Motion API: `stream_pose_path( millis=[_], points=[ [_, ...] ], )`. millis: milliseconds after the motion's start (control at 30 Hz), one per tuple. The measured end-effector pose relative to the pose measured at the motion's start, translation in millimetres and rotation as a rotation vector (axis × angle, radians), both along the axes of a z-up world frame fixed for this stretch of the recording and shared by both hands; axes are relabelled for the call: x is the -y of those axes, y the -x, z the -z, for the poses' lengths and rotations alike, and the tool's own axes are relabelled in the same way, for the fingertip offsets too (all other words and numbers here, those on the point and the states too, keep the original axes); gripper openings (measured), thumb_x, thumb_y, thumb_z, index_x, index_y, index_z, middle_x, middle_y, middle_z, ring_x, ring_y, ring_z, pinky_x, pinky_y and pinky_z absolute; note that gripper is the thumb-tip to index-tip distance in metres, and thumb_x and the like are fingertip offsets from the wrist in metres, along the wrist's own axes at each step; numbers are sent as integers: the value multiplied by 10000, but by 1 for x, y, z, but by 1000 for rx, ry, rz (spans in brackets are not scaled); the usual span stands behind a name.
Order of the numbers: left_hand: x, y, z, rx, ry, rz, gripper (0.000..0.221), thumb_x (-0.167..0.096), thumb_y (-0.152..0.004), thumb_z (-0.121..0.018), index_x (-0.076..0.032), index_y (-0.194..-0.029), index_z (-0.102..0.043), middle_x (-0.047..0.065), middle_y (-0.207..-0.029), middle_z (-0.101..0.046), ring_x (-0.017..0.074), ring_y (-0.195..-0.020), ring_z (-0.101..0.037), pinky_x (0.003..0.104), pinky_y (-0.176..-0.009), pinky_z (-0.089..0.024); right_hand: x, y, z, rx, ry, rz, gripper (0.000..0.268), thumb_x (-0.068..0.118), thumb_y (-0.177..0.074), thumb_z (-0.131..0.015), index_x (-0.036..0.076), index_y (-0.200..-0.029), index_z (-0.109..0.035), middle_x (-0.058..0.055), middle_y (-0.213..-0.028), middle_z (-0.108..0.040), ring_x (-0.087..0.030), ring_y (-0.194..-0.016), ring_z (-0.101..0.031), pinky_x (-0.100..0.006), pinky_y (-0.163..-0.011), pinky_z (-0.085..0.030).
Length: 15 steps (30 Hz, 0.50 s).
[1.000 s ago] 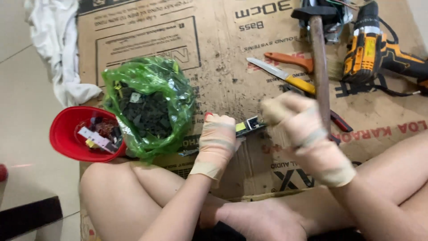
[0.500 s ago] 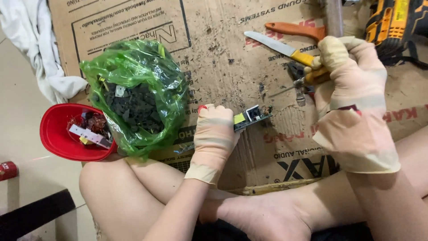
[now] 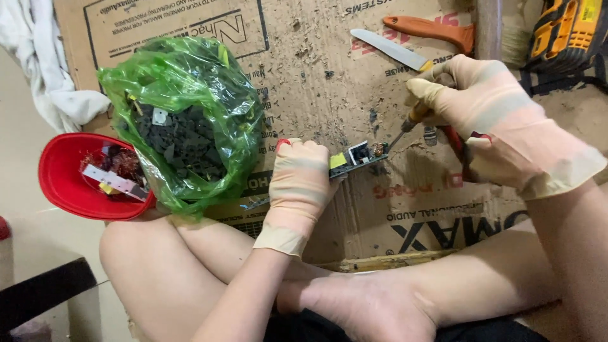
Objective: The person sits on a cardboard sheet and uses a hammer and pliers to forcefully dismantle a small electronic component. They repeatedly strike the component to break it apart and use pliers to pull off pieces, placing the debris into a red bowl.
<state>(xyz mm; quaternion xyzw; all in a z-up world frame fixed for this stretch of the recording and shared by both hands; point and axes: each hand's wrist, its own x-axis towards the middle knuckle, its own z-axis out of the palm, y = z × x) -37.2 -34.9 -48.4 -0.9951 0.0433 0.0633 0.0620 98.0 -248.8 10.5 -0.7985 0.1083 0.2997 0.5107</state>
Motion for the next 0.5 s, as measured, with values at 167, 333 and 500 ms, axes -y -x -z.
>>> stream_pose_path(
  millis=[167,333,500],
  points=[
    [4,-1,3,50,29,-30,275,-338,-714,-784,-84,-767,-695,141,-766,-654,315,-730,-587,439,-742,-492,9,-3,-41,-17,287,-193,211,211,-1010,-720,8,-1053,-757,-113,-715,-636,-186,-553,-507,-310,-452,-391],
    [4,-2,-4,50,57,-3,296,-367,-674,-809,-106,-768,-705,129,-754,-648,311,-714,-597,433,-797,-474,27,-4,-28,441,147,-213,200,127,-1099,-694,-25,-970,-708,-78,-726,-642,-124,-529,-483,-250,-445,-400],
    [5,-2,-4,39,37,-7,326,-407,-704,-810,-109,-776,-700,123,-744,-644,306,-720,-599,428,-790,-475,-5,7,-28,348,228,-279,123,118,-958,-738,27,-876,-737,-53,-646,-679,-112,-476,-510,-259,-373,-413]
  ],
)
